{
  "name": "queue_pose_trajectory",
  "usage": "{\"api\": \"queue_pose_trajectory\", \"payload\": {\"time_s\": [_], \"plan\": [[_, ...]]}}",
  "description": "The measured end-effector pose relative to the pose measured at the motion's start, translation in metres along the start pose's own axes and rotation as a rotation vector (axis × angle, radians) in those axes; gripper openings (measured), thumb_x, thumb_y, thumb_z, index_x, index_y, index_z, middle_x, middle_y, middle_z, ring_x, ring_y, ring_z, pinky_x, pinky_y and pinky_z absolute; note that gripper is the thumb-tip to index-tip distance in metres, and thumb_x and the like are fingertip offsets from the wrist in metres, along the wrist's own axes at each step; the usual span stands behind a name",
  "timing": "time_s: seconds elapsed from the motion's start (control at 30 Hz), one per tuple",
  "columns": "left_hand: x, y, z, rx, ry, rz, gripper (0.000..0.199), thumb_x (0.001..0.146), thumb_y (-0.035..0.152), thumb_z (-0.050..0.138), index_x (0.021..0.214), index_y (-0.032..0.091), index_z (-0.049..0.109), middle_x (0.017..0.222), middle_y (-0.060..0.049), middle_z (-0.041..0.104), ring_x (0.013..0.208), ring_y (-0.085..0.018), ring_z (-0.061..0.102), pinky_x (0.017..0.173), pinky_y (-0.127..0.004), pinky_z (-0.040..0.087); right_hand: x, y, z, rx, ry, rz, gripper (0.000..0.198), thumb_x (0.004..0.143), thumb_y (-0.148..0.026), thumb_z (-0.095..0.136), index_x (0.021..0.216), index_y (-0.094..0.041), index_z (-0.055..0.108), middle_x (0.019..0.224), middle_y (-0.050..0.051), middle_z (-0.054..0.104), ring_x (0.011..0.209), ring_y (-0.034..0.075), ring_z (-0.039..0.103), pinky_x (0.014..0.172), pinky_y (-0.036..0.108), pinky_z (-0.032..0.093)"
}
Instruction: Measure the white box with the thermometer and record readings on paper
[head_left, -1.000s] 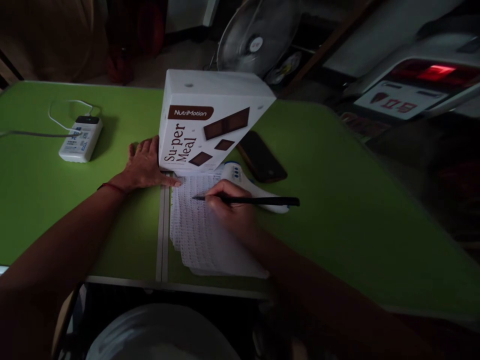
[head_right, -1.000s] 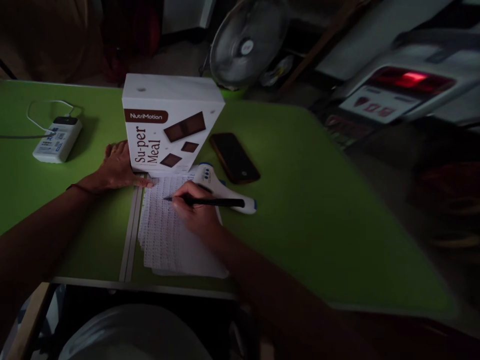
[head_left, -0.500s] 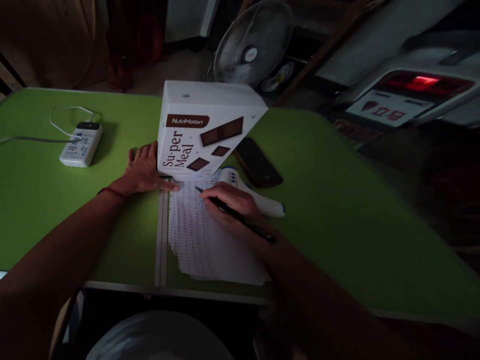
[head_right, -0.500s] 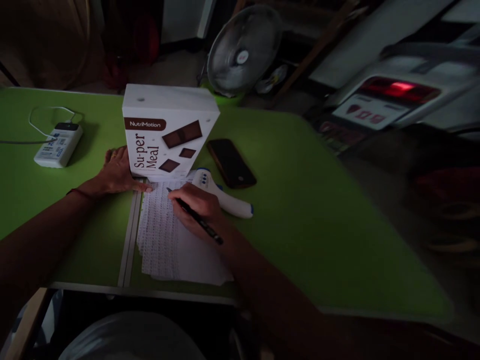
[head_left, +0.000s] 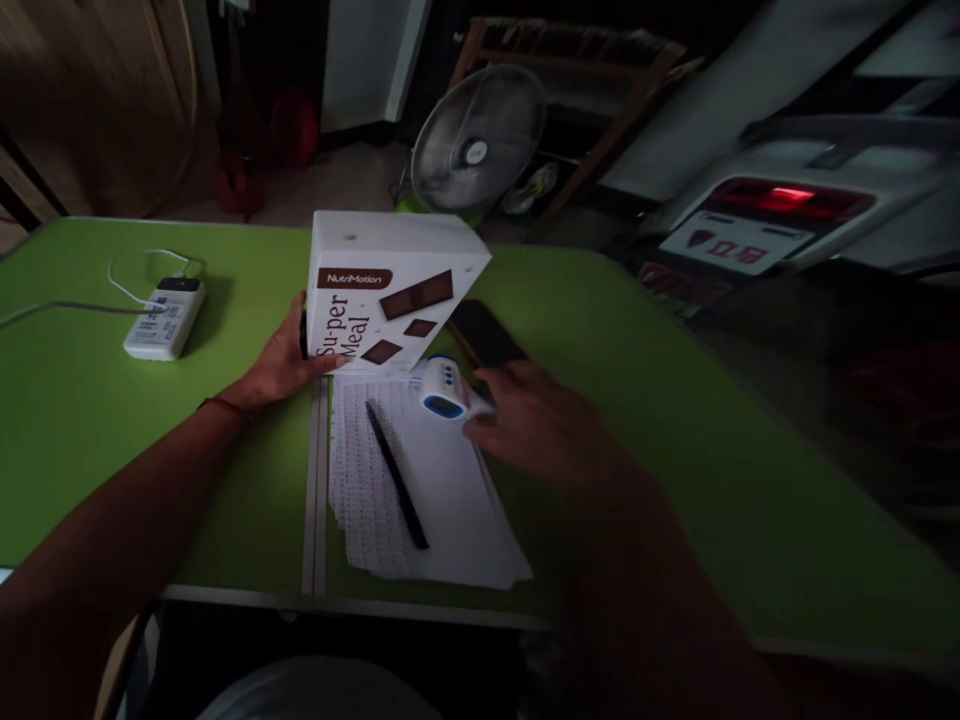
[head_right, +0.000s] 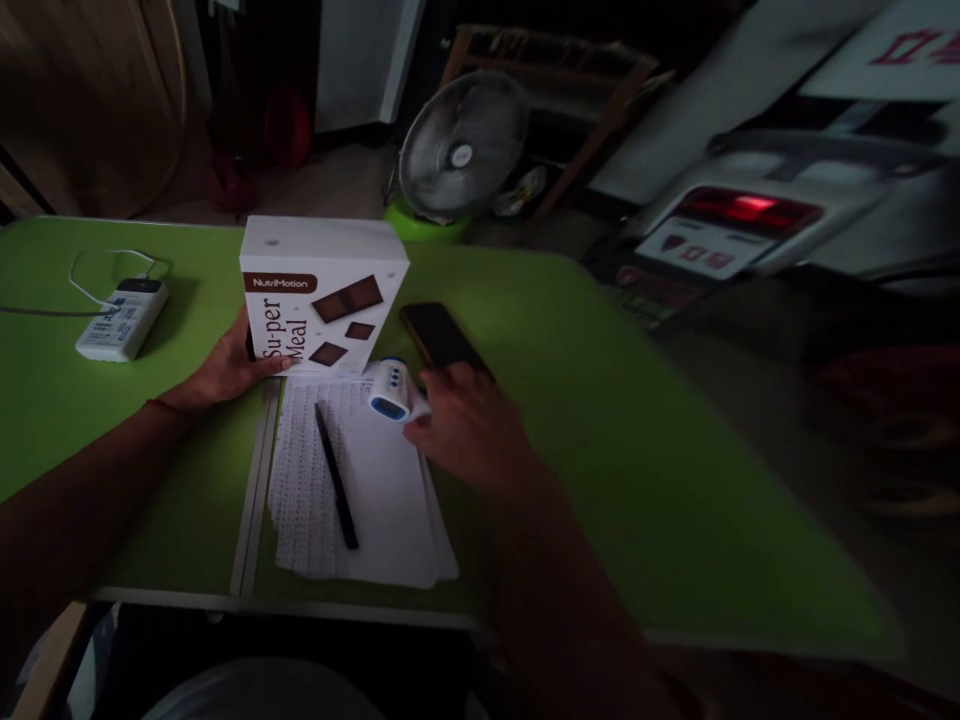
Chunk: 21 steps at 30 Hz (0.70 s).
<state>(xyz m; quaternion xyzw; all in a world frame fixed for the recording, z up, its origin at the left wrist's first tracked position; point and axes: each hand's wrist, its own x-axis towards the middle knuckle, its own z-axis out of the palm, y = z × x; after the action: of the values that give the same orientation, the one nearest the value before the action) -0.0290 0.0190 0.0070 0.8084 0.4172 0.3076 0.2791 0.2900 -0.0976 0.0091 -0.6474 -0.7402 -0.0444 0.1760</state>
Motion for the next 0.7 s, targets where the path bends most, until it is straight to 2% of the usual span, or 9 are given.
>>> {"api": "queue_pose_trajectory", "payload": {"time_s": [0.1, 0.17, 0.27, 0.33, 0.4, 0.43, 0.53, 0.6, 0.7], "plan": [[0.0, 0.002, -0.003, -0.169, 0.01, -0.041, 0.105, 0.076, 0.081, 0.078, 0.157, 0.021, 0.048, 0.156, -0.021, 0.067, 0.143, -0.044, 0.067, 0.114, -0.061, 0.063, 0.001, 0.01, 0.009, 0.006, -0.136, 0.077, 0.018, 0.071, -0.02, 0.082, 0.083, -0.024, 0.069, 0.084, 0.008, 0.07, 0.075, 0.026, 0.066, 0.063, 0.035, 0.042], [-0.001, 0.004, -0.004, -0.213, 0.03, -0.093, 0.103, 0.071, 0.079, 0.083, 0.151, 0.022, 0.051, 0.155, -0.02, 0.068, 0.142, -0.044, 0.067, 0.115, -0.063, 0.063, 0.003, 0.012, 0.012, 0.071, -0.085, 0.067, 0.02, 0.07, -0.018, 0.083, 0.081, -0.025, 0.068, 0.081, 0.007, 0.07, 0.071, 0.024, 0.063, 0.061, 0.034, 0.038], [-0.003, 0.008, -0.005, -0.248, 0.089, -0.141, 0.098, 0.069, 0.075, 0.086, 0.144, 0.022, 0.052, 0.154, -0.021, 0.069, 0.141, -0.044, 0.068, 0.115, -0.065, 0.063, 0.006, 0.007, 0.005, 0.225, 0.146, 0.099, 0.032, 0.063, -0.016, 0.085, 0.091, -0.026, 0.073, 0.085, 0.007, 0.075, 0.069, 0.024, 0.062, 0.059, 0.034, 0.037], [-0.005, 0.012, -0.005, -0.292, 0.121, -0.168, 0.093, 0.069, 0.071, 0.088, 0.139, 0.02, 0.054, 0.15, -0.023, 0.071, 0.138, -0.044, 0.07, 0.115, -0.066, 0.062, 0.006, -0.004, -0.005, 0.38, 0.333, 0.165, 0.039, 0.062, -0.017, 0.086, 0.098, -0.026, 0.074, 0.095, 0.01, 0.079, 0.074, 0.025, 0.065, 0.061, 0.036, 0.043], [-0.006, 0.016, -0.004, -0.348, 0.129, -0.186, 0.088, 0.069, 0.068, 0.09, 0.133, 0.018, 0.056, 0.145, -0.025, 0.073, 0.135, -0.044, 0.072, 0.114, -0.066, 0.062, 0.004, -0.022, -0.013, 0.594, 0.499, 0.229, 0.029, 0.07, -0.024, 0.086, 0.097, -0.025, 0.073, 0.097, 0.011, 0.079, 0.078, 0.026, 0.069, 0.063, 0.037, 0.05], [-0.007, 0.018, -0.003, -0.37, 0.126, -0.19, 0.087, 0.07, 0.068, 0.092, 0.131, 0.017, 0.058, 0.144, -0.025, 0.073, 0.135, -0.045, 0.072, 0.114, -0.067, 0.062, 0.002, -0.033, -0.016, 0.724, 0.535, 0.226, 0.022, 0.077, -0.029, 0.084, 0.096, -0.026, 0.072, 0.092, 0.009, 0.078, 0.077, 0.025, 0.069, 0.063, 0.037, 0.053], [-0.008, 0.019, 0.001, -0.418, 0.111, -0.187, 0.085, 0.072, 0.069, 0.094, 0.129, 0.016, 0.061, 0.142, -0.024, 0.074, 0.133, -0.046, 0.073, 0.113, -0.068, 0.061, -0.006, -0.064, -0.013, 1.175, 0.391, 0.045, 0.018, 0.086, -0.039, 0.081, 0.097, -0.029, 0.072, 0.088, 0.002, 0.075, 0.078, 0.022, 0.071, 0.069, 0.039, 0.063], [-0.01, 0.019, 0.004, -0.44, 0.097, -0.189, 0.085, 0.072, 0.07, 0.096, 0.129, 0.016, 0.062, 0.14, -0.023, 0.076, 0.13, -0.045, 0.074, 0.112, -0.069, 0.061, -0.009, -0.078, -0.005, 1.308, 0.249, 0.03, 0.018, 0.092, -0.044, 0.08, 0.095, -0.029, 0.07, 0.085, 0.0, 0.074, 0.074, 0.02, 0.069, 0.067, 0.037, 0.063], [-0.014, 0.017, 0.005, -0.386, 0.068, -0.153, 0.086, 0.072, 0.069, 0.097, 0.132, 0.018, 0.062, 0.135, -0.021, 0.078, 0.126, -0.044, 0.075, 0.107, -0.068, 0.062, -0.01, -0.087, 0.007, 1.402, 0.066, 0.053, 0.029, 0.095, -0.055, 0.075, 0.092, -0.027, 0.07, 0.081, 0.001, 0.073, 0.07, 0.019, 0.069, 0.066, 0.038, 0.063]]}}
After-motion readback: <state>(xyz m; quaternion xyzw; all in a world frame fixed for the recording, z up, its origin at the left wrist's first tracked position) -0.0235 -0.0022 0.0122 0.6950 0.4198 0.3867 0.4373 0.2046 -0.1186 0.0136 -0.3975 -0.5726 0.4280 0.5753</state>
